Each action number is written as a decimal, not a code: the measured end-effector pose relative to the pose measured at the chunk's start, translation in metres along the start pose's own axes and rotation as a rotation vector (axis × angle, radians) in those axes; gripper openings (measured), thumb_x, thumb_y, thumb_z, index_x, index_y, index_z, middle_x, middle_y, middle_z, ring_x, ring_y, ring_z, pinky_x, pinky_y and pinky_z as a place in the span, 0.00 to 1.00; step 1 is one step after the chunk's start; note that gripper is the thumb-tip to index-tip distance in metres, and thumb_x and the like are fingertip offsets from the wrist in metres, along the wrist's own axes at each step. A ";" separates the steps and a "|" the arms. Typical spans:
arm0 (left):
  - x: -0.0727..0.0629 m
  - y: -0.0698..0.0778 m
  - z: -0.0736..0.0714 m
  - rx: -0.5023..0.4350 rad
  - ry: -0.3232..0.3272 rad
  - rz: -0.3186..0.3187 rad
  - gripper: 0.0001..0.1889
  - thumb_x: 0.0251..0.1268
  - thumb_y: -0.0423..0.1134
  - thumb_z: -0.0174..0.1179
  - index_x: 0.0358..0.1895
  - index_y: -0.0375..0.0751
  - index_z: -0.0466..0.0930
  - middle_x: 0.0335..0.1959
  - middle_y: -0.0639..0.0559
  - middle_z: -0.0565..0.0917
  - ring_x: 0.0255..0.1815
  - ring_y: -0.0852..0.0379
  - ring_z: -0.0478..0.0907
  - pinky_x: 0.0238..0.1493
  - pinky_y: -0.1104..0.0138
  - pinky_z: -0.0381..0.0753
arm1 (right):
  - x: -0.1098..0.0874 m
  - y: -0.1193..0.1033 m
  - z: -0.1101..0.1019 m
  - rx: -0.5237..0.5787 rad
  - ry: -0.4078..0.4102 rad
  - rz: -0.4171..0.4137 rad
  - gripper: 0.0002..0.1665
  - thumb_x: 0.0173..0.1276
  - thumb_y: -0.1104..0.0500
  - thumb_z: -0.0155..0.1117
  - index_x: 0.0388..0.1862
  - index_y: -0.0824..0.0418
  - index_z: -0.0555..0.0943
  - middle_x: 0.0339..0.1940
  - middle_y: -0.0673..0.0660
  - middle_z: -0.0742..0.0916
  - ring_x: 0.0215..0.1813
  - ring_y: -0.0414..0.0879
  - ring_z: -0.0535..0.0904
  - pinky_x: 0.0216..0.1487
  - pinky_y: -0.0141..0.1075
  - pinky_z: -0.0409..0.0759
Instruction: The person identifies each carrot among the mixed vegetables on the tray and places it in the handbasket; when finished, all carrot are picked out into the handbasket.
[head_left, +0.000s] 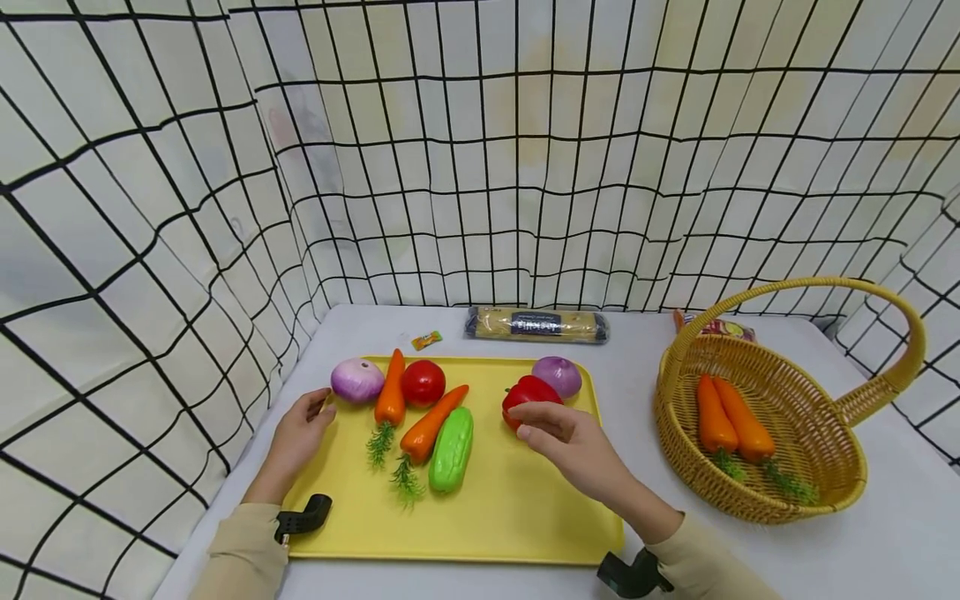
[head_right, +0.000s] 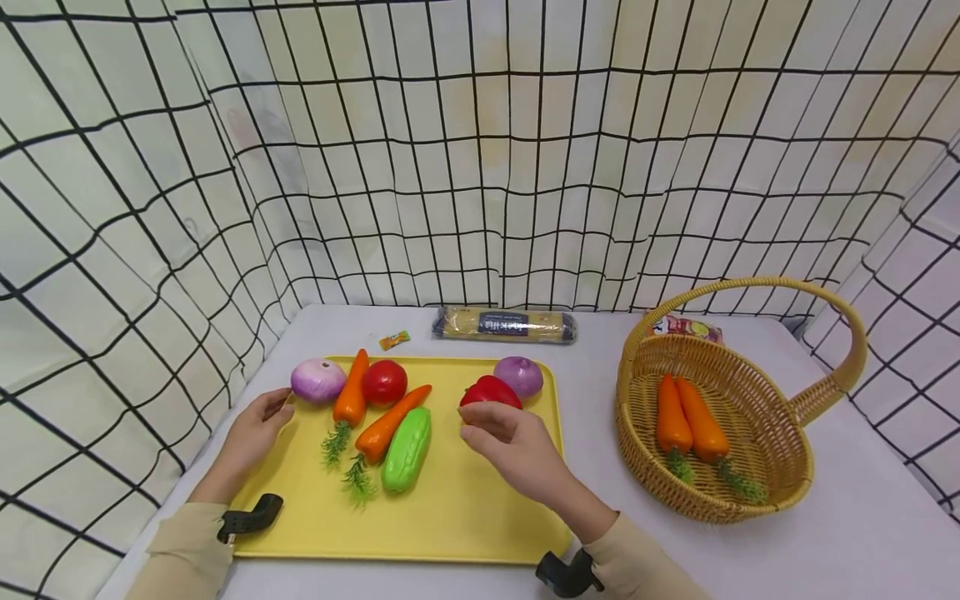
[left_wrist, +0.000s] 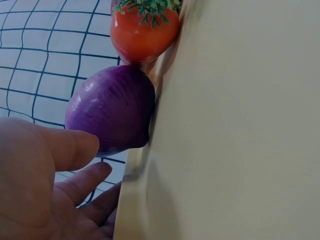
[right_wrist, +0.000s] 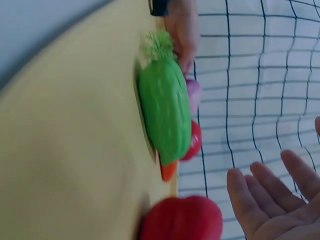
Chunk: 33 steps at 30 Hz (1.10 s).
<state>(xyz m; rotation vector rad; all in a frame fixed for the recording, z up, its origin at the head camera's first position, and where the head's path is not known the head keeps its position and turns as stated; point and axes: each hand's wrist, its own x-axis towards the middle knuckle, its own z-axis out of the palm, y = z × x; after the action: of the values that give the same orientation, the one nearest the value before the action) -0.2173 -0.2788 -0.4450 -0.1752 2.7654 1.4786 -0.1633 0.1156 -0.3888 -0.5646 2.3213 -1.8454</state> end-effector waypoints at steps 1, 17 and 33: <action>0.000 0.000 0.000 0.001 0.000 0.000 0.30 0.79 0.41 0.44 0.75 0.28 0.51 0.74 0.30 0.56 0.75 0.34 0.53 0.71 0.45 0.62 | 0.003 0.000 0.006 -0.008 0.004 0.009 0.20 0.70 0.54 0.63 0.58 0.60 0.81 0.57 0.57 0.84 0.59 0.55 0.80 0.56 0.33 0.80; -0.001 -0.003 -0.001 -0.008 -0.001 -0.008 0.30 0.78 0.41 0.44 0.75 0.28 0.50 0.75 0.30 0.55 0.75 0.35 0.52 0.71 0.46 0.61 | 0.039 -0.015 0.106 0.108 0.018 0.014 0.22 0.67 0.59 0.65 0.61 0.52 0.81 0.60 0.49 0.83 0.64 0.54 0.77 0.61 0.41 0.78; 0.002 -0.003 0.000 -0.030 0.006 -0.012 0.30 0.79 0.40 0.45 0.75 0.27 0.49 0.75 0.31 0.55 0.76 0.35 0.52 0.72 0.47 0.60 | 0.046 -0.015 0.138 0.058 0.037 0.076 0.26 0.64 0.57 0.67 0.63 0.56 0.78 0.60 0.55 0.82 0.62 0.56 0.76 0.59 0.50 0.78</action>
<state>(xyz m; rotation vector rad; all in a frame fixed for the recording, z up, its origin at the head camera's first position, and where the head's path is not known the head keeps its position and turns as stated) -0.2186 -0.2803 -0.4474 -0.1964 2.7424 1.5195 -0.1585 -0.0298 -0.4024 -0.4324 2.2700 -1.8974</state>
